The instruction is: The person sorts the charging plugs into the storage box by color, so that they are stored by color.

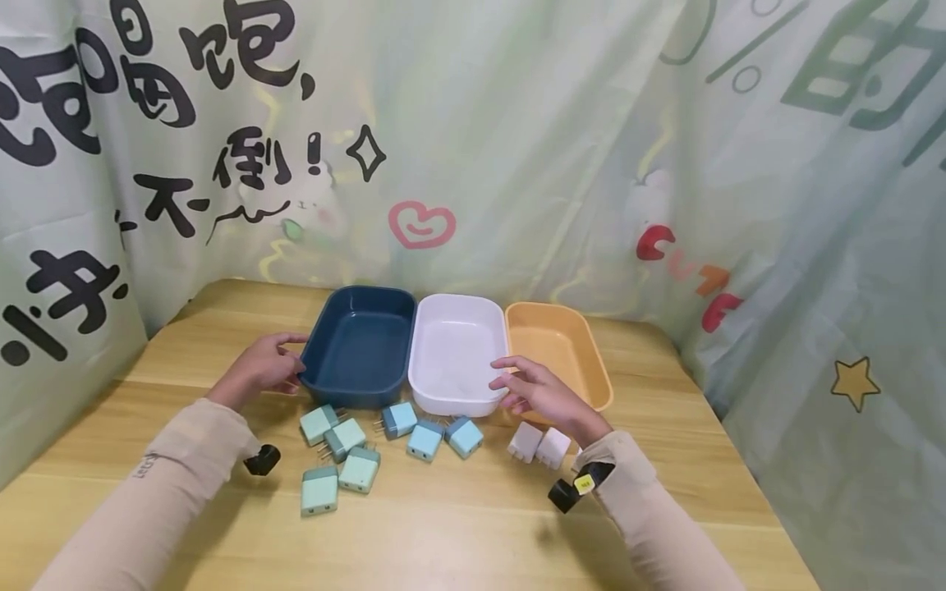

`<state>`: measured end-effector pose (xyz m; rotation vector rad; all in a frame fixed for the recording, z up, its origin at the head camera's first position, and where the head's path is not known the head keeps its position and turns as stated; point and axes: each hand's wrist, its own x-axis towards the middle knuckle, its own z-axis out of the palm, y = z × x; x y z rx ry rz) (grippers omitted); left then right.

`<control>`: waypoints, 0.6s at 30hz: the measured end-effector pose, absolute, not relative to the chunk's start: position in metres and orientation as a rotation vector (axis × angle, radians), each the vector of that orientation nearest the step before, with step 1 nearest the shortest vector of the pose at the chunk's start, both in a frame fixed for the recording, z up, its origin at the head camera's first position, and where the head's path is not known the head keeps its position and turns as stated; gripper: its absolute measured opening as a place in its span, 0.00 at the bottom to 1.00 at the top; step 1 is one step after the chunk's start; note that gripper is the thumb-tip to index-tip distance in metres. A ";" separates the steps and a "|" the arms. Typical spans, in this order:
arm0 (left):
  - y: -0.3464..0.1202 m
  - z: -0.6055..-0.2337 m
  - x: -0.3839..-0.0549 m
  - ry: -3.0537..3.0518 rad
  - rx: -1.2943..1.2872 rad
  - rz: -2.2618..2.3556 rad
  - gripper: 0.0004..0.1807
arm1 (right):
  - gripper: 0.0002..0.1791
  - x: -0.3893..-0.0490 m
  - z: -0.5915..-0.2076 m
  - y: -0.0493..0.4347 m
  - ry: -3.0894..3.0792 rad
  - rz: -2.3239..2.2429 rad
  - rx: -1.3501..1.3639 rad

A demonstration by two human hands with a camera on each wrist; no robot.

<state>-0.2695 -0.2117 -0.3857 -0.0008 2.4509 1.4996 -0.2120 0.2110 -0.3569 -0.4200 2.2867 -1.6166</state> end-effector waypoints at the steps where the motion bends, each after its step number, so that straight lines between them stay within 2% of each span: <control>1: -0.212 -0.386 -0.270 2.449 0.000 1.500 0.34 | 0.23 -0.212 -0.357 0.209 2.283 -1.611 -0.423; 18: -0.214 -0.389 -0.277 2.411 -0.021 1.495 0.35 | 0.21 -0.216 -0.364 0.179 2.220 -1.593 -0.473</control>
